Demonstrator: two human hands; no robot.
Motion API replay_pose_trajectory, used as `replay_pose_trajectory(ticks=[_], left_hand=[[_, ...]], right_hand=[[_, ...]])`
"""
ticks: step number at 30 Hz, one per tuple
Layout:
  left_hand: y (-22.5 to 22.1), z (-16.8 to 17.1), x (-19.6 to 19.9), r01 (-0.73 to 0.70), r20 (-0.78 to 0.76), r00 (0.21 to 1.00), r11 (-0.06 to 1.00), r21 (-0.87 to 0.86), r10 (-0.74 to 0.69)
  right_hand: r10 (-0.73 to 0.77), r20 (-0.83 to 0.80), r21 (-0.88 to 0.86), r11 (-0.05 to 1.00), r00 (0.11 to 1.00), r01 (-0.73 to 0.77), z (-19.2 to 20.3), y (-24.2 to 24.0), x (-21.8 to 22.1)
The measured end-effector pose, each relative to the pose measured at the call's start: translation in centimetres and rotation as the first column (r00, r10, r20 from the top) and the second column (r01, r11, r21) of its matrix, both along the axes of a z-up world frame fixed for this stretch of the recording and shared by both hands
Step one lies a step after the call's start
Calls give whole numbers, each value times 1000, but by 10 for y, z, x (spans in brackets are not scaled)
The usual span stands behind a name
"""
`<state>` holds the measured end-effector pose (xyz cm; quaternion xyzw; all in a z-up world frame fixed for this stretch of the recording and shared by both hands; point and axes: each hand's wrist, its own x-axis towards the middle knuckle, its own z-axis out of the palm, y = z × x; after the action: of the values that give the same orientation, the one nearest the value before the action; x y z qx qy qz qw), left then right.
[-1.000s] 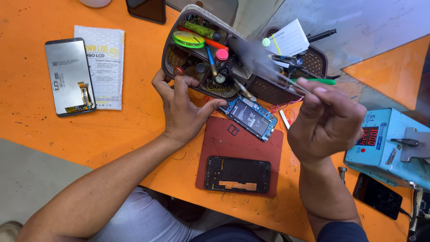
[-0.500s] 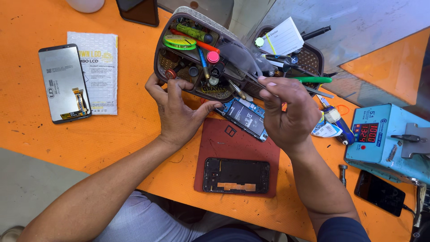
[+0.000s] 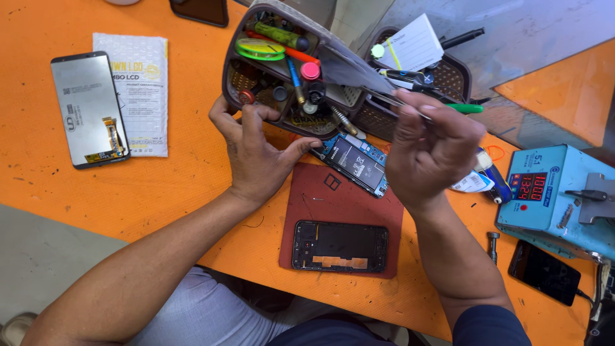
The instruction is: The person disassembles a mobile phone, removes components, applies adhesive from a tube to the internal frame, and uses tweezers to precisely position a ribbon cable and other small parts inside the chassis.
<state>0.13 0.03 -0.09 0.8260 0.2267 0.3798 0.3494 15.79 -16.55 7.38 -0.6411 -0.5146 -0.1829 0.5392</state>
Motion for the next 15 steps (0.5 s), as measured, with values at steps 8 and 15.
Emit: replay_pose_trajectory(ticks=[8,15], left_hand=[[0,4,1,-33,-2,999,999,18,33],[-1,6,2,-58,0,998,998,-3,58]], right_hand=[[-113,118,139,986,987,96,29,-23,-20],[101,44,-91,991,994,-97,13,-32,-48]])
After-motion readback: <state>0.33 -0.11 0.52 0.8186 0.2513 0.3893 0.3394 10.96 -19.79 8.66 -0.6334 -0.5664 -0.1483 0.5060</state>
